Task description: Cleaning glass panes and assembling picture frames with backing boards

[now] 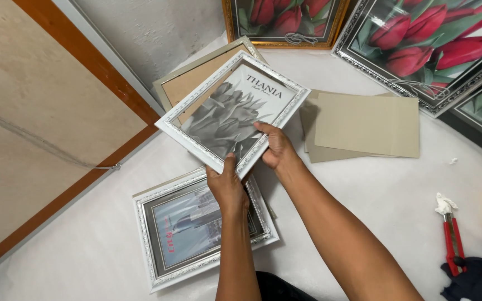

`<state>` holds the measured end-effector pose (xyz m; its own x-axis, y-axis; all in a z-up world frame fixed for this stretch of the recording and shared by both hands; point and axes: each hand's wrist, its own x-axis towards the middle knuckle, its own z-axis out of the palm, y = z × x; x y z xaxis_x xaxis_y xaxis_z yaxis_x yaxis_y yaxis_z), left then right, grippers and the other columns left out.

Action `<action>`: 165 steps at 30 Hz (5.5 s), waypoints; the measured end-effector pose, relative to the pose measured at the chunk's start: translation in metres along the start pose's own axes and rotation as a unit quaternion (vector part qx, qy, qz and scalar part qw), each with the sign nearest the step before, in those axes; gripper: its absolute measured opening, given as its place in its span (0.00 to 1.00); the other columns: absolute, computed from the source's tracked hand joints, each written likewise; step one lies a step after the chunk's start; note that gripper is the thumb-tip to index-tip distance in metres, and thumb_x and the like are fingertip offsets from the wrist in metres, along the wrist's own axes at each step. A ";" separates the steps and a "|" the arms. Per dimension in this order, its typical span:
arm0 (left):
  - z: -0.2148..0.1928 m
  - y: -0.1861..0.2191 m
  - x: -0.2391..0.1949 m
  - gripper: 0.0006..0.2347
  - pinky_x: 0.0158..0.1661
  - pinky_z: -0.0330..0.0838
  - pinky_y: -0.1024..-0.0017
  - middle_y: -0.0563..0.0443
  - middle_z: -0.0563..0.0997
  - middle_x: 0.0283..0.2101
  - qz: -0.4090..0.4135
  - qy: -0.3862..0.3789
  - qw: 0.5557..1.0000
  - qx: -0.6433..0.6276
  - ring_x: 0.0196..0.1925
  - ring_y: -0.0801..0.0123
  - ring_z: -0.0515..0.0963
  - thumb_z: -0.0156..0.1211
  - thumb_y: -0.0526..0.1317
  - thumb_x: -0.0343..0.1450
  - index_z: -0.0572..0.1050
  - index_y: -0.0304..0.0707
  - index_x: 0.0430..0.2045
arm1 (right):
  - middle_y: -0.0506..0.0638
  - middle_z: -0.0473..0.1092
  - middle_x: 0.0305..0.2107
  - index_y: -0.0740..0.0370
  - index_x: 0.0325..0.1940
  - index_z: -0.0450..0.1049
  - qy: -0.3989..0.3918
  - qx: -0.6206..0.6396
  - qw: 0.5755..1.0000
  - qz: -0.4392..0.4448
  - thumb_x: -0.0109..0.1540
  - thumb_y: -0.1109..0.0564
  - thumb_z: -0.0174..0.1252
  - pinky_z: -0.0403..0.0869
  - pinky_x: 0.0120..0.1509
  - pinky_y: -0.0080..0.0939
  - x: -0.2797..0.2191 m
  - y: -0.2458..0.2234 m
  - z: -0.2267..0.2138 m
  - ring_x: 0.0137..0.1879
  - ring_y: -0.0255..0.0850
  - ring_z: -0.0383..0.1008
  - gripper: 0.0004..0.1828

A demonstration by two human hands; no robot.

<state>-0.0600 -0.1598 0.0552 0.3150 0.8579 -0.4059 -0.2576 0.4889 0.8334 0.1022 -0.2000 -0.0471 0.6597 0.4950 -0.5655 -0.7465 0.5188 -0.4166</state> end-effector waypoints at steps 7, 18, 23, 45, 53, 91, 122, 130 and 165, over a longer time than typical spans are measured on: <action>0.012 -0.007 -0.056 0.39 0.48 0.78 0.47 0.30 0.75 0.58 -0.118 -0.225 0.952 0.167 0.51 0.45 0.81 0.68 0.60 0.64 0.64 0.30 0.64 | 0.62 0.76 0.51 0.65 0.56 0.75 0.029 -0.056 0.990 -0.126 0.54 0.63 0.68 0.74 0.67 0.61 -0.105 -0.121 -0.057 0.59 0.56 0.78 0.25; 0.005 -0.010 -0.143 0.34 0.50 0.79 0.57 0.30 0.78 0.56 -0.203 -0.359 0.884 0.220 0.53 0.49 0.82 0.44 0.60 0.69 0.67 0.27 0.61 | 0.69 0.70 0.38 0.82 0.48 0.71 0.299 -0.510 0.752 -0.292 0.62 0.62 0.63 0.70 0.39 0.50 -0.367 -0.232 -0.157 0.37 0.56 0.70 0.17; 0.004 -0.035 -0.153 0.40 0.45 0.79 0.55 0.26 0.79 0.52 -0.263 -0.428 0.847 0.173 0.50 0.44 0.82 0.47 0.64 0.65 0.65 0.25 0.62 | 0.69 0.73 0.38 0.81 0.53 0.73 0.301 -0.498 0.778 -0.238 0.60 0.65 0.62 0.67 0.37 0.46 -0.389 -0.236 -0.187 0.37 0.54 0.71 0.19; -0.013 -0.079 -0.067 0.31 0.50 0.78 0.42 0.32 0.76 0.54 -0.368 -0.370 0.853 0.004 0.51 0.42 0.80 0.56 0.55 0.70 0.67 0.27 0.60 | 0.55 0.74 0.56 0.39 0.69 0.68 0.096 -0.888 0.373 -0.251 0.54 0.63 0.56 0.79 0.55 0.59 -0.387 -0.109 -0.131 0.59 0.55 0.77 0.38; -0.016 -0.081 -0.050 0.20 0.35 0.80 0.56 0.40 0.78 0.36 -0.390 -0.314 0.865 0.019 0.30 0.53 0.80 0.54 0.33 0.57 0.76 0.32 0.44 | 0.58 0.71 0.56 0.46 0.71 0.66 0.093 -0.883 0.293 -0.355 0.53 0.66 0.55 0.72 0.65 0.59 -0.356 -0.077 -0.154 0.64 0.57 0.72 0.41; -0.056 -0.093 -0.100 0.24 0.44 0.79 0.49 0.20 0.80 0.44 -0.015 -0.373 0.659 0.653 0.50 0.35 0.81 0.58 0.44 0.68 0.74 0.12 0.48 | 0.59 0.58 0.69 0.46 0.78 0.52 0.018 -0.953 0.290 -0.084 0.50 0.35 0.74 0.57 0.73 0.72 -0.337 -0.047 -0.221 0.76 0.55 0.58 0.59; -0.024 -0.090 -0.095 0.27 0.55 0.74 0.47 0.20 0.75 0.54 0.041 -0.351 0.607 0.712 0.59 0.32 0.75 0.57 0.47 0.68 0.71 0.17 0.55 | 0.69 0.75 0.55 0.74 0.60 0.76 0.289 -0.793 0.536 0.036 0.52 0.37 0.61 0.75 0.61 0.58 -0.293 -0.156 -0.265 0.65 0.60 0.73 0.44; -0.006 -0.084 -0.115 0.26 0.49 0.77 0.49 0.25 0.78 0.46 0.017 -0.368 0.580 0.727 0.54 0.34 0.79 0.58 0.49 0.69 0.70 0.17 0.50 | 0.68 0.77 0.53 0.75 0.57 0.78 0.263 -0.829 0.484 0.094 0.59 0.43 0.54 0.76 0.61 0.57 -0.296 -0.162 -0.238 0.64 0.60 0.75 0.35; 0.002 -0.071 -0.101 0.35 0.45 0.77 0.47 0.22 0.80 0.46 -0.068 -0.358 0.640 0.676 0.54 0.33 0.80 0.59 0.59 0.65 0.73 0.17 0.51 | 0.64 0.79 0.21 0.80 0.40 0.81 0.283 -0.740 0.600 0.108 0.53 0.46 0.62 0.75 0.25 0.41 -0.310 -0.182 -0.225 0.20 0.46 0.77 0.30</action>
<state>-0.0715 -0.2814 0.0384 0.7128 0.2929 -0.6372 0.6913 -0.4470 0.5678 0.0143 -0.6046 0.0441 0.7105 -0.0940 -0.6974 -0.3448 -0.9104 -0.2286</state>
